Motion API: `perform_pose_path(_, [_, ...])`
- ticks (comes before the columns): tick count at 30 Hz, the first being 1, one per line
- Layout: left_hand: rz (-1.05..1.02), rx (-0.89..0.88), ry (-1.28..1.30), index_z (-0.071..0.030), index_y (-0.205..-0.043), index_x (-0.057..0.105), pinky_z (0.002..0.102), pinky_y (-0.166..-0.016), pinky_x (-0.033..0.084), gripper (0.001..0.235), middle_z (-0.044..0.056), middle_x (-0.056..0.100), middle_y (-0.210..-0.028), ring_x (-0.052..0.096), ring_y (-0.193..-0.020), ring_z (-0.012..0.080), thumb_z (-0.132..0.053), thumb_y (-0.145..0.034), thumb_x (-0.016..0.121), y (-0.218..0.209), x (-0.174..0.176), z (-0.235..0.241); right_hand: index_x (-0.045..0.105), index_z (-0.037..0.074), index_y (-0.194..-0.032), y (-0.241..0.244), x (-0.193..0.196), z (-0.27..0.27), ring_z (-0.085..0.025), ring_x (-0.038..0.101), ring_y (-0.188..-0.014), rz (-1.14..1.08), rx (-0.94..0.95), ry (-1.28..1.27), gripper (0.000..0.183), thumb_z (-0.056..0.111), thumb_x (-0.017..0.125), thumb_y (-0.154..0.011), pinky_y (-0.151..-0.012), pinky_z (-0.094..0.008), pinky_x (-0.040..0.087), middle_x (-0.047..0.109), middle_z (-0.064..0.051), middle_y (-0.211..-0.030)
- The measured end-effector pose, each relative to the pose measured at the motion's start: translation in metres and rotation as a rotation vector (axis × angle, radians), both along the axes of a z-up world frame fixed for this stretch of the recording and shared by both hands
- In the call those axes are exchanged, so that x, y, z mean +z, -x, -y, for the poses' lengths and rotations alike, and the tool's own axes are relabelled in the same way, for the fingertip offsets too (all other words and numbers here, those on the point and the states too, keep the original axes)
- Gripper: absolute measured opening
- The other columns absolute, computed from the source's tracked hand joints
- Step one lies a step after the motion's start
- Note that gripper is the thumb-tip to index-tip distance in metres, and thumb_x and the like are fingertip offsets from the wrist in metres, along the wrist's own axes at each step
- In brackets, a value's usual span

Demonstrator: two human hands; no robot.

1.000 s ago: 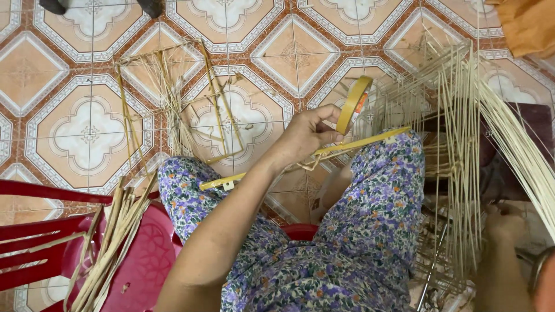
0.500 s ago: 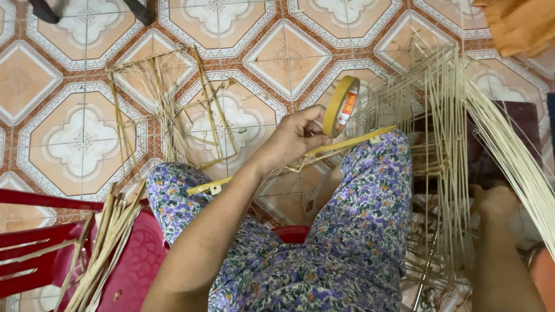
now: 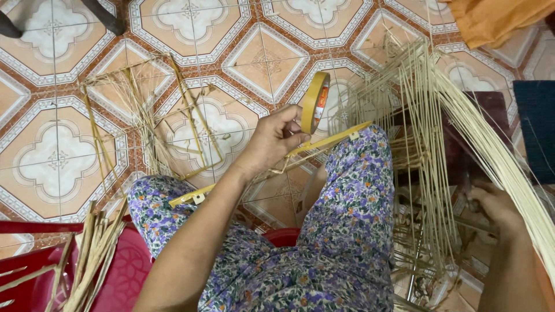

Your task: The person sits on a chair and weaves thin bamboo strips across a square bamboo frame resting on their lap, tying and tightening the strips by hand. They then take a wider bamboo slat, hold it against the frame, and wrap tape around it to secure it in place.

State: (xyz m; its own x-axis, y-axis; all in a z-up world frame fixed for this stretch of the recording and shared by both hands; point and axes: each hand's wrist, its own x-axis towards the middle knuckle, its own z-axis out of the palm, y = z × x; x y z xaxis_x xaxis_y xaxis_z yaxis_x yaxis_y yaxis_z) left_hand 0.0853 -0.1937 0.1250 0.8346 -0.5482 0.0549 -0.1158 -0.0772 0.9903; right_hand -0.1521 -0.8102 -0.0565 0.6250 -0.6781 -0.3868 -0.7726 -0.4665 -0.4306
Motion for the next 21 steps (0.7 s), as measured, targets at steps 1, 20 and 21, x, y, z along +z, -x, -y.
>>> perform_pose_path(1, [0.018, 0.002, 0.001, -0.010, -0.110, 0.063, 0.020, -0.064, 0.048, 0.025, -0.006, 0.057, -0.081, 0.054, -0.072, 0.0013, 0.002, -0.092, 0.074, 0.000, 0.001, 0.000, 0.054, -0.001, -0.148, 0.012, -0.004, 0.004, -0.025, 0.059, -0.077, 0.131, -0.098, -0.278, 0.065, 0.014, 0.074, -0.088, -0.072, -0.046, 0.047, 0.072, -0.028, -0.106])
perform_pose_path(20, [0.149, -0.003, 0.108, -0.009, -0.114, 0.065, 0.023, -0.077, 0.058, 0.029, -0.001, 0.054, -0.108, 0.062, -0.085, 0.0073, 0.007, -0.091, 0.072, 0.007, -0.002, 0.005, 0.039, 0.017, -0.162, -0.014, 0.219, -0.281, -0.024, 0.063, -0.122, 0.131, 0.773, -0.441, 0.097, -0.009, 0.075, -0.076, -0.095, -0.038, 0.054, 0.053, -0.017, -0.150])
perform_pose_path(21, [0.166, 0.003, 0.110, -0.009, -0.113, 0.065, 0.023, -0.078, 0.058, 0.029, 0.000, 0.055, -0.109, 0.062, -0.086, 0.0076, 0.008, -0.091, 0.072, 0.008, -0.002, 0.004, 0.038, 0.024, -0.164, -0.021, 0.216, -0.285, -0.030, 0.068, -0.109, 0.017, 0.631, -0.535, 0.098, -0.008, 0.076, -0.080, -0.088, -0.041, 0.061, 0.060, -0.019, -0.138])
